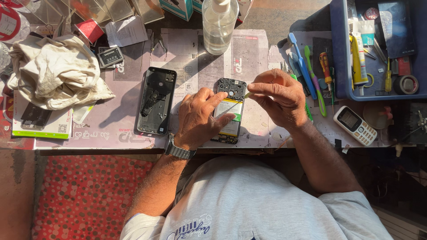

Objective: The person uses a green plastic spudger and a green utility knife to pry and separate components inside a disassembled smartphone. The person works on the battery area and the top edge of the phone, occasionally switching between the two tools.

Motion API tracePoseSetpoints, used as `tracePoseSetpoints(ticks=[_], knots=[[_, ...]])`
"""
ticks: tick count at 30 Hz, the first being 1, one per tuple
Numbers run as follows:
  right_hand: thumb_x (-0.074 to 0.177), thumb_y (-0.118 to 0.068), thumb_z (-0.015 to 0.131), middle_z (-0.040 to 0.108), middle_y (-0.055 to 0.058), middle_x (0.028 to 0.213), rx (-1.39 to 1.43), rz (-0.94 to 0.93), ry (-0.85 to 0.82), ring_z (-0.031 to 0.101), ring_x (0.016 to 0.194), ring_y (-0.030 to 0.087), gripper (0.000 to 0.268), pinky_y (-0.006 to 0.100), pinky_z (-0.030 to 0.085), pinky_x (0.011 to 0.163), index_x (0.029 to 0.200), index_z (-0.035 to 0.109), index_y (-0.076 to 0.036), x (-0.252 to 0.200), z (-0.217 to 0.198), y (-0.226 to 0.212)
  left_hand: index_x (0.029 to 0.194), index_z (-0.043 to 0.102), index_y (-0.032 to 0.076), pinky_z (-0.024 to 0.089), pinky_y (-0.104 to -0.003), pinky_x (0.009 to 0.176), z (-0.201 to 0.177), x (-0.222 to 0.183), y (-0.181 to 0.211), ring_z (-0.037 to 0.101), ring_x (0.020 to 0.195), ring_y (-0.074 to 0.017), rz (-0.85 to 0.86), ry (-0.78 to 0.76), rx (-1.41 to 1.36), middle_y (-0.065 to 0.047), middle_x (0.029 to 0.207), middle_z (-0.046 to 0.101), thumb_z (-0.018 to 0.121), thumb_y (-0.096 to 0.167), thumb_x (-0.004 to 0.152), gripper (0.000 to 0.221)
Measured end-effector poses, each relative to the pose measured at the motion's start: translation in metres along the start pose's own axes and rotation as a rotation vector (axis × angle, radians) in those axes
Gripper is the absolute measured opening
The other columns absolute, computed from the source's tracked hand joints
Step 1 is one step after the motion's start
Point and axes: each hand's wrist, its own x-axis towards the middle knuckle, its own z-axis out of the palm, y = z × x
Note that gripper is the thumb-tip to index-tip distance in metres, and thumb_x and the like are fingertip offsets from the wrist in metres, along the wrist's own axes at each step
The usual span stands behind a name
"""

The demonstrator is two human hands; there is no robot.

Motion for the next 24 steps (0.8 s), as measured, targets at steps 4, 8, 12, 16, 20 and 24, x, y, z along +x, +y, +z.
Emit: tracePoseSetpoints(ticks=[4, 8, 12, 16, 20, 24], knots=[[0.099, 0.001, 0.074, 0.073, 0.011, 0.110, 0.052, 0.011, -0.048, 0.073, 0.100, 0.015, 0.024, 0.027, 0.063, 0.083, 0.121, 0.071, -0.008, 0.0009, -0.0006, 0.0007, 0.123, 0.074, 0.011, 0.046, -0.044, 0.080, 0.0005, 0.0002, 0.0006, 0.063, 0.083, -0.0248, 0.002, 0.004, 0.017, -0.007, 0.094, 0.062, 0.056, 0.074, 0.090, 0.074], [0.096, 0.000, 0.077, 0.072, 0.010, 0.107, 0.011, 0.007, -0.042, 0.072, 0.096, 0.016, 0.026, 0.027, 0.061, 0.079, 0.120, 0.071, -0.008, 0.0005, -0.0007, 0.0000, 0.122, 0.074, 0.011, 0.046, -0.045, 0.080, 0.0003, -0.0003, 0.0007, 0.063, 0.084, -0.0249, 0.001, 0.008, 0.005, -0.007, 0.095, 0.063, 0.058, 0.072, 0.090, 0.071], [0.097, 0.001, 0.075, 0.072, 0.012, 0.109, 0.042, 0.029, -0.047, 0.072, 0.098, 0.017, 0.026, 0.027, 0.061, 0.080, 0.121, 0.071, -0.008, -0.0001, -0.0011, -0.0022, 0.122, 0.074, 0.010, 0.046, -0.045, 0.080, -0.0003, 0.0002, 0.0008, 0.064, 0.085, -0.0249, 0.010, 0.016, 0.002, -0.006, 0.096, 0.063, 0.060, 0.071, 0.090, 0.070], [0.097, 0.002, 0.076, 0.073, 0.011, 0.106, -0.012, 0.009, -0.040, 0.073, 0.097, 0.017, 0.026, 0.028, 0.061, 0.082, 0.121, 0.071, -0.008, 0.0001, -0.0012, -0.0020, 0.123, 0.074, 0.010, 0.046, -0.045, 0.079, -0.0005, 0.0002, 0.0006, 0.064, 0.085, -0.0248, 0.017, 0.012, -0.005, -0.007, 0.095, 0.063, 0.061, 0.070, 0.091, 0.069], [0.093, -0.001, 0.078, 0.072, 0.012, 0.106, -0.023, -0.002, -0.056, 0.071, 0.097, 0.019, 0.031, 0.028, 0.059, 0.082, 0.122, 0.070, -0.009, 0.0000, -0.0005, 0.0005, 0.122, 0.074, 0.009, 0.046, -0.045, 0.079, 0.0002, -0.0010, 0.0000, 0.064, 0.085, -0.0249, 0.016, 0.015, -0.010, -0.007, 0.095, 0.063, 0.060, 0.070, 0.091, 0.070], [0.100, 0.002, 0.073, 0.074, 0.010, 0.112, 0.049, 0.041, -0.091, 0.075, 0.103, 0.018, 0.030, 0.028, 0.064, 0.087, 0.127, 0.069, -0.010, -0.0002, -0.0006, 0.0009, 0.123, 0.073, 0.007, 0.046, -0.044, 0.079, -0.0002, -0.0002, -0.0010, 0.064, 0.085, -0.0242, 0.032, 0.011, -0.019, -0.007, 0.095, 0.063, 0.058, 0.070, 0.093, 0.072]])
